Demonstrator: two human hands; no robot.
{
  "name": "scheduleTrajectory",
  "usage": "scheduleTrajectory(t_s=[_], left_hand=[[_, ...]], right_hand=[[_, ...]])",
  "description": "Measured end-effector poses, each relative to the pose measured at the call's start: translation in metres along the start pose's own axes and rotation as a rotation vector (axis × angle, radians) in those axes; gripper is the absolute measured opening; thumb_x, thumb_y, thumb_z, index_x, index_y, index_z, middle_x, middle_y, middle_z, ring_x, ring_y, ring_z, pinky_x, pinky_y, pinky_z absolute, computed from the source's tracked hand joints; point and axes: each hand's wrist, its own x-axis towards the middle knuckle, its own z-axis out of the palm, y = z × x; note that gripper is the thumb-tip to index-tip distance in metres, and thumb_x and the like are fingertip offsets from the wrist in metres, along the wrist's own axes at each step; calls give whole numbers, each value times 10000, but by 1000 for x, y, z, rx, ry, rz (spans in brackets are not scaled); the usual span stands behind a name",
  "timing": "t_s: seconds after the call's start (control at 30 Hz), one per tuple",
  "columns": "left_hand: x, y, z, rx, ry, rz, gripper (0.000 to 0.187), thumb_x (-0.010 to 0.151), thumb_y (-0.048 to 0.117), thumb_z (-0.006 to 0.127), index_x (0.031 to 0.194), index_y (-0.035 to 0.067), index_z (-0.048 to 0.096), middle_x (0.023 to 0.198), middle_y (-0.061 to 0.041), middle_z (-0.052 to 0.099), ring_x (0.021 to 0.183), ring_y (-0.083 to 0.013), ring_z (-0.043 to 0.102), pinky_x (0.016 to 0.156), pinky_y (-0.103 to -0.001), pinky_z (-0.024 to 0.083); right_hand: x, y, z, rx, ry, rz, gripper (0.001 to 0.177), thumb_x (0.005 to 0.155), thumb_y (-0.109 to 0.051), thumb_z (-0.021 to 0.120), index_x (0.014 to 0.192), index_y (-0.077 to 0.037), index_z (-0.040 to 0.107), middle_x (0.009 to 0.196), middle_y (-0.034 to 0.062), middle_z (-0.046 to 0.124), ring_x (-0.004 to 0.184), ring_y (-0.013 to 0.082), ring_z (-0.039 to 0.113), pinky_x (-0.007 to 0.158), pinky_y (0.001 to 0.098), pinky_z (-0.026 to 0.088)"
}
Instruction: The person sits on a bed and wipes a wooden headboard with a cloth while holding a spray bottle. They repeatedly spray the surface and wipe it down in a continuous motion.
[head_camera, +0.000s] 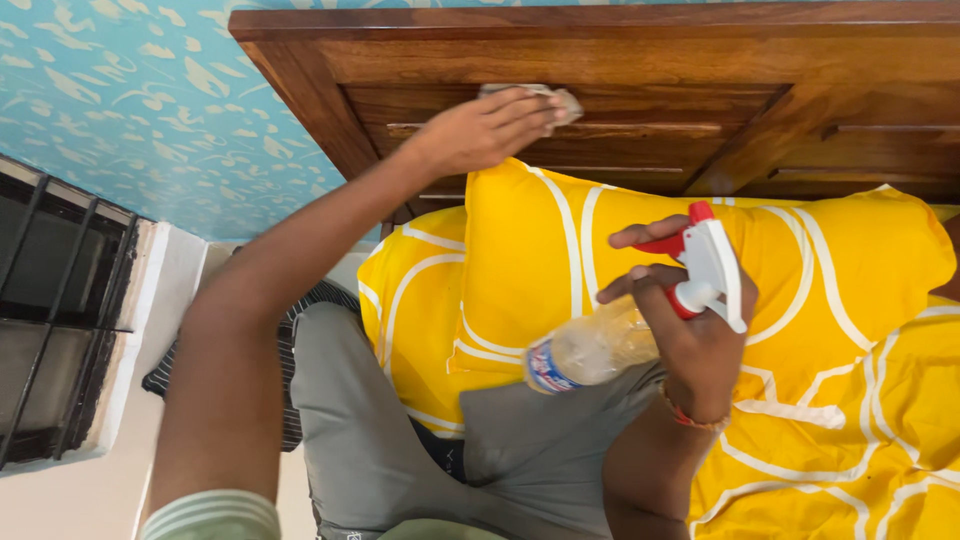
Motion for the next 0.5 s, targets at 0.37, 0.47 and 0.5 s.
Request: scheduleTrajectory(t_s=[0.37,0.47,0.5], left_hand=[[3,-5,-31,37,-59,-21,459,994,151,588,1439,42,625,1610,-62,485,1517,-230,390,1288,-385,303],[26,1,-22,32,-41,-11,471,998,167,579,1446,28,618,1619,-69,477,1524,-235,380,1288,-386,289],[34,3,-18,43,-50,-5,491,983,176,574,1451,32,613,1621,-63,473,1525,-228,376,1287,-382,283]], right_hand=[[20,27,-19,-279,191,-59,261,946,94,672,1189,63,581,1037,130,710,816,182,736,667,303,657],[27,41,-27,-305,219,9,196,951,57,697,1118,70,595,961,126,711,723,196,751,594,301,625],[30,46,-30,-310,219,44,174,952,44,703,1089,72,600,934,125,712,683,201,757,566,301,607]])
